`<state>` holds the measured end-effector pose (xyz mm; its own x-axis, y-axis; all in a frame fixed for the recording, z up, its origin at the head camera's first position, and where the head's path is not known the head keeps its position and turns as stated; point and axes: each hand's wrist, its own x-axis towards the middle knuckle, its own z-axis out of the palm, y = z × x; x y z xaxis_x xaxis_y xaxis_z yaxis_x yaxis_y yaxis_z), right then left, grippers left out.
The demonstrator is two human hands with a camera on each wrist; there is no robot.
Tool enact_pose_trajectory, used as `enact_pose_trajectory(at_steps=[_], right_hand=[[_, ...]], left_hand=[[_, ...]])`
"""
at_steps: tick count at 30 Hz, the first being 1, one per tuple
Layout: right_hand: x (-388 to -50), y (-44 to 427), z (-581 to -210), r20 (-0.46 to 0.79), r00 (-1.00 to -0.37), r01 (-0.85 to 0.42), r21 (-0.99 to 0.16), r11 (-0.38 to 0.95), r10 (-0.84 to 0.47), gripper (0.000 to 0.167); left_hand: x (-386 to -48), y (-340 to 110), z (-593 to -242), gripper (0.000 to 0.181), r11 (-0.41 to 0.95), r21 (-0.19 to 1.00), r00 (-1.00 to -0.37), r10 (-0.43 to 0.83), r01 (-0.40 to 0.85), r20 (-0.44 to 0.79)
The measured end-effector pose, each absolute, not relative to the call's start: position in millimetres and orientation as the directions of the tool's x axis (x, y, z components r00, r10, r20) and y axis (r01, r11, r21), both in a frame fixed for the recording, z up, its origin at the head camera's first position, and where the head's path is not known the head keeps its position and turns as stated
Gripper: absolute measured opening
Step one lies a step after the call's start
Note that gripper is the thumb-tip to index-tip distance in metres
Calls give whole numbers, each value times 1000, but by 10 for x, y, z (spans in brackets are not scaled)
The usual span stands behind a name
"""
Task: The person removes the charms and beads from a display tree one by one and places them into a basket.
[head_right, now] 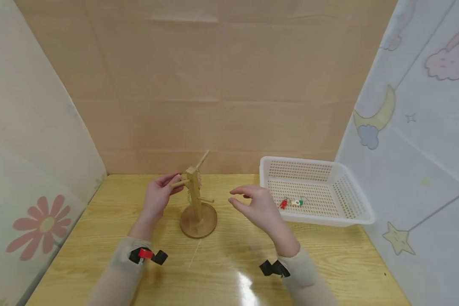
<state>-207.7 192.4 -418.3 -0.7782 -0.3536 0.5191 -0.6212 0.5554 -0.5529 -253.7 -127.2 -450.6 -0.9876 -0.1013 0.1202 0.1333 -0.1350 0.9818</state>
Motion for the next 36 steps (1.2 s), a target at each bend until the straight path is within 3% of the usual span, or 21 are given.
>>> enact_pose_trajectory(at_steps=[14,24,30,36], right_hand=[[-2091,1827,-4140,551,-676,-729,-408,549,-488,20],[-2081,1786,-4130,544,-680,-727,-412,549,-491,20],[-2075,1753,-4124,547,-685,-721,-415,555,-481,20],[-2089,1699,-4124,553,-704,-700,-434,568,-446,19]], left_hand=[[-2704,-1324,-4466,39,-110,990,-996,17,89,91],[-2718,-1323,-4479,41,-114,989,-995,21,92,95],[-2691,-1317,-4492,37,-85,985,-989,-15,150,149],[-2471,-1314,-4438,30,-74,953,-946,-163,295,281]])
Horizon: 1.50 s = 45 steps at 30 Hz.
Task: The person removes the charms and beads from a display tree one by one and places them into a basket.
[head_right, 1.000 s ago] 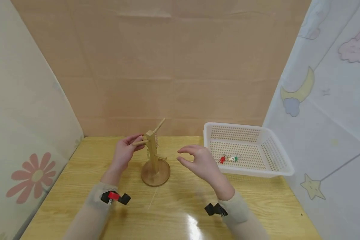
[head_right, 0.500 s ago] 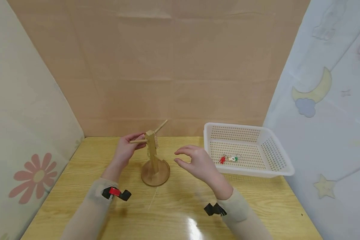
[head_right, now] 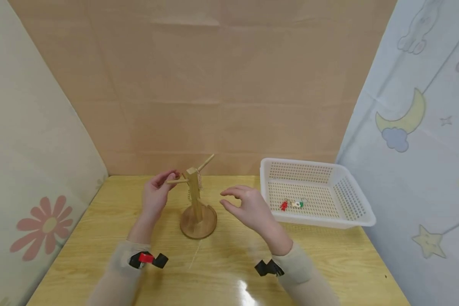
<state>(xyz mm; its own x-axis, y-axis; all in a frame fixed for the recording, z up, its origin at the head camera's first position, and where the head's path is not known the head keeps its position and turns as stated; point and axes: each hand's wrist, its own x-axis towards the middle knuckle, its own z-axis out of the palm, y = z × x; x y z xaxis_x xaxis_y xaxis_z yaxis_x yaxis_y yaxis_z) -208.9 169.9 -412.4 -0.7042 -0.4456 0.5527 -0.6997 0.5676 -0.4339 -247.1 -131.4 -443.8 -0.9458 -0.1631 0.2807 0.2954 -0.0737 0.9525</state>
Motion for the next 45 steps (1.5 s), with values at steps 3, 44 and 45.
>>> enact_pose_trajectory(at_steps=[3,44,45], right_hand=[[-2101,1672,-4126,549,-726,-674,-448,587,-414,19],[-2208,1214,-4061,544,-771,-631,-585,510,-330,19],[-2200,1209,-4055,543,-775,-626,-593,506,-323,19]], left_hand=[[-2308,-1294,-4373,32,-107,916,-907,-223,387,357],[-1942,-1140,-4236,27,-175,828,-827,-315,532,465],[-1942,-1137,-4231,26,-177,828,-828,-315,532,464]])
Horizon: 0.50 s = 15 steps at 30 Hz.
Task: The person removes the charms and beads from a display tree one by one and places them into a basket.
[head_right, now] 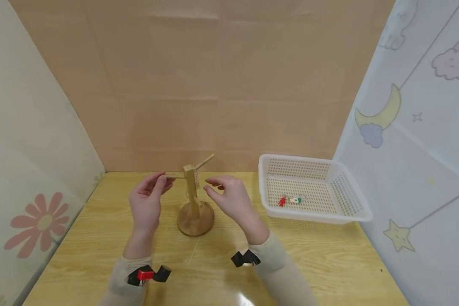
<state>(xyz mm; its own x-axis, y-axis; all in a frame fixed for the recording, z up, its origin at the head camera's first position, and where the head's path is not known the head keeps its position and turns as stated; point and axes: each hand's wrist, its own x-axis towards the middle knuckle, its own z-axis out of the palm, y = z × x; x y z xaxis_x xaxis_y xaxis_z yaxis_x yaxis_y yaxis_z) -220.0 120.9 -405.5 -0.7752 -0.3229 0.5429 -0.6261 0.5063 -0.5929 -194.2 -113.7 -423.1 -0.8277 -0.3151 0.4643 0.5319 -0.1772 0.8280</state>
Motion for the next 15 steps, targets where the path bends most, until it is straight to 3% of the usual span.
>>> enact_pose_trajectory(at_steps=[15], right_hand=[[-2161,1100,-4059,525,-799,-597,-630,496,-294,23]], left_hand=[[-1922,-1135,-4207,27,-169,839,-837,-305,518,455]])
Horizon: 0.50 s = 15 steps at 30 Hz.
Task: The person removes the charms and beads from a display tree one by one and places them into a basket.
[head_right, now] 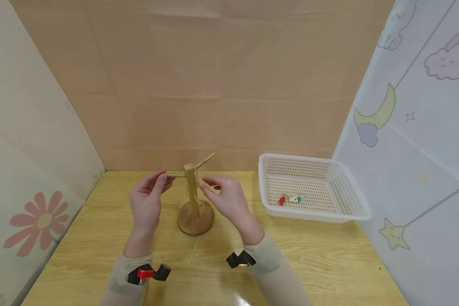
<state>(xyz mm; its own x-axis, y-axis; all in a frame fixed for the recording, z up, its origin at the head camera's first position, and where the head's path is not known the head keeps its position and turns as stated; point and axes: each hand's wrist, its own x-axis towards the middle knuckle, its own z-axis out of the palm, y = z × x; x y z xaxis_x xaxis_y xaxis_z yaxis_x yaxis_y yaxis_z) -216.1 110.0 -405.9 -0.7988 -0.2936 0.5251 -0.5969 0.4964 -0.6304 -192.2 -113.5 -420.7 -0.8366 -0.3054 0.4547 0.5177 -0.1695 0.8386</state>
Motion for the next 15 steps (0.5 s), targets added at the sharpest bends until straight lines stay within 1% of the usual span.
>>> enact_pose_trajectory(at_steps=[10,15], right_hand=[[-2174,1042,-4063,534,-792,-609,-648,458,-297,21],[-2175,1014,-4075,542,-785,-618,-651,441,-301,21]], left_hand=[[-1931,-1133,-4204,21,-184,844,-843,-318,504,434],[-1947,-1135,-4214,21,-191,840,-842,-314,508,438]])
